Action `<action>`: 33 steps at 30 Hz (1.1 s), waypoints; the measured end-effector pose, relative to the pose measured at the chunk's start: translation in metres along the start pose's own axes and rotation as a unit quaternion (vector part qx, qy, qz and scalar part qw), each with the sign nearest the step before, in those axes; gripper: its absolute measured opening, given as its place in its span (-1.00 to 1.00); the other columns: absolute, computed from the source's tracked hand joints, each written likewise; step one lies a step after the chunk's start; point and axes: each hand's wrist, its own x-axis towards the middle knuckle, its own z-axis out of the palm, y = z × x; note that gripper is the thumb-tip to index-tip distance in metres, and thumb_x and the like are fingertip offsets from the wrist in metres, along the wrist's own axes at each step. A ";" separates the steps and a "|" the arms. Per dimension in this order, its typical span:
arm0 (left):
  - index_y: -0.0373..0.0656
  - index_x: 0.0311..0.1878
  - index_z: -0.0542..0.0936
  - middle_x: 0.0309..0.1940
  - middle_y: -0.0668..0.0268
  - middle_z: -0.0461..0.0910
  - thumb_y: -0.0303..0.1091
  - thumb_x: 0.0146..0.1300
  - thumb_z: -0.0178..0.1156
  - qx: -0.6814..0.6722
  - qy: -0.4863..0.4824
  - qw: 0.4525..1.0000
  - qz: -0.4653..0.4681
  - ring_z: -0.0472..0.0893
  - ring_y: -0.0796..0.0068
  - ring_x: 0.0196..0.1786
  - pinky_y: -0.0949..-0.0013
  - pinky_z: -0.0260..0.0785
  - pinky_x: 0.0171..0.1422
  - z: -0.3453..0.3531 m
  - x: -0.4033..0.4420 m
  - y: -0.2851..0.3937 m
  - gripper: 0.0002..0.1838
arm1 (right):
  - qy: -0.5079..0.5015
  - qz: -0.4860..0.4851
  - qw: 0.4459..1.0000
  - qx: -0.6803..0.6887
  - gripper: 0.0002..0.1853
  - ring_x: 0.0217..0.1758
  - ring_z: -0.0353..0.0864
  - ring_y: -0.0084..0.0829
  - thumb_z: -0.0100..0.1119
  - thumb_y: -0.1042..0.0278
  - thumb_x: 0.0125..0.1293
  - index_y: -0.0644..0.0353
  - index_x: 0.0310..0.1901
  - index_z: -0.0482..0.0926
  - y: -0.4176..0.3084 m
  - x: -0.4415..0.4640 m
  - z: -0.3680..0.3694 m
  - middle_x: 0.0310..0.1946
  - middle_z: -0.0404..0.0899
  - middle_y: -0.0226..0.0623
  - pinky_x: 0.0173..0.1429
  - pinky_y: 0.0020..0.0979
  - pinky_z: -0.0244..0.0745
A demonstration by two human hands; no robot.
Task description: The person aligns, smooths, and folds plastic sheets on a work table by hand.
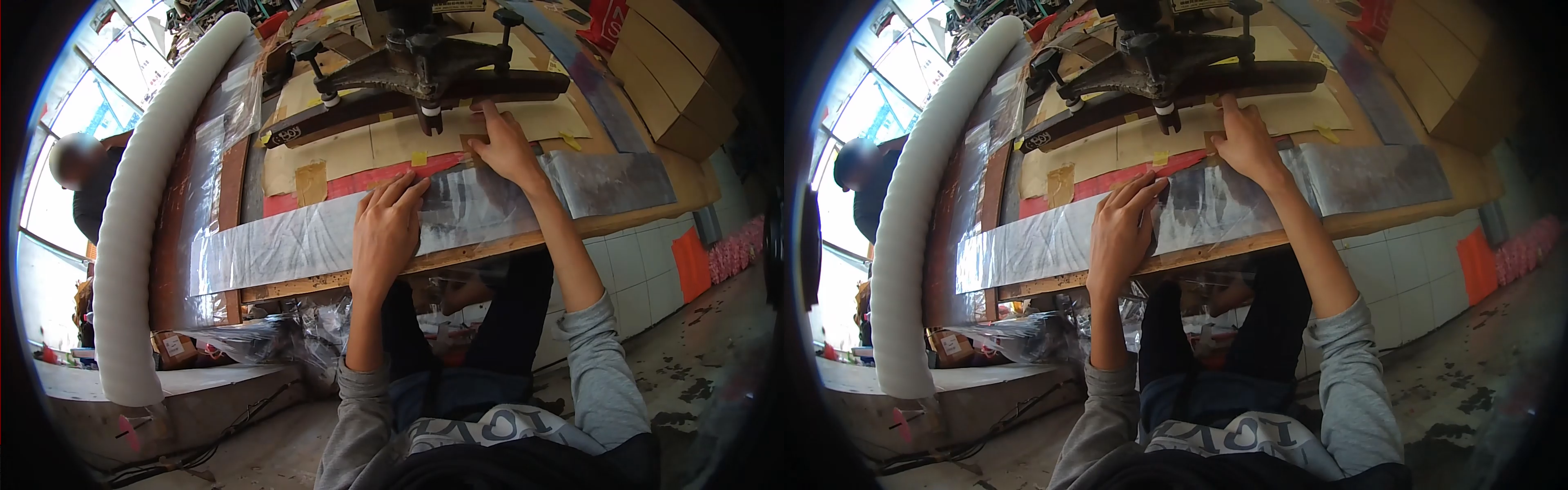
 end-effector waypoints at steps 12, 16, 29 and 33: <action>-0.08 0.05 0.61 0.09 0.23 0.58 -0.45 0.24 0.11 0.000 0.014 1.000 0.006 0.53 0.14 0.13 0.15 0.28 0.26 0.004 -0.002 -0.002 -0.69 | -0.018 0.007 0.999 0.031 -0.55 0.17 0.53 -0.11 0.16 0.64 0.07 0.30 0.05 0.34 0.014 0.005 0.011 0.02 0.59 -0.07 0.21 -0.25 0.43; -0.07 0.05 0.61 0.08 0.24 0.58 -0.45 0.24 0.11 0.005 0.018 1.000 0.007 0.53 0.14 0.13 0.15 0.28 0.26 0.005 -0.002 -0.002 -0.69 | -0.027 -0.007 0.999 0.028 -0.56 0.16 0.52 -0.09 0.15 0.61 0.08 0.29 0.05 0.36 0.011 0.004 0.009 0.02 0.59 -0.10 0.20 -0.23 0.41; -0.07 0.06 0.60 0.09 0.24 0.58 -0.44 0.25 0.11 0.018 0.021 1.000 0.007 0.52 0.16 0.15 0.16 0.27 0.27 0.005 -0.002 0.000 -0.69 | -0.030 -0.031 0.999 -0.030 -0.58 0.08 0.42 -0.02 0.15 0.52 0.12 0.20 0.06 0.38 -0.001 -0.002 0.003 0.01 0.58 -0.22 0.21 -0.17 0.34; -0.07 0.06 0.61 0.10 0.23 0.57 -0.45 0.25 0.11 0.016 0.023 1.000 0.002 0.51 0.15 0.16 0.16 0.27 0.28 0.005 -0.003 0.000 -0.69 | -0.026 -0.036 0.999 -0.028 -0.59 0.05 0.42 -0.03 0.15 0.51 0.14 0.18 0.05 0.39 0.000 -0.003 0.002 0.01 0.59 -0.25 0.18 -0.17 0.35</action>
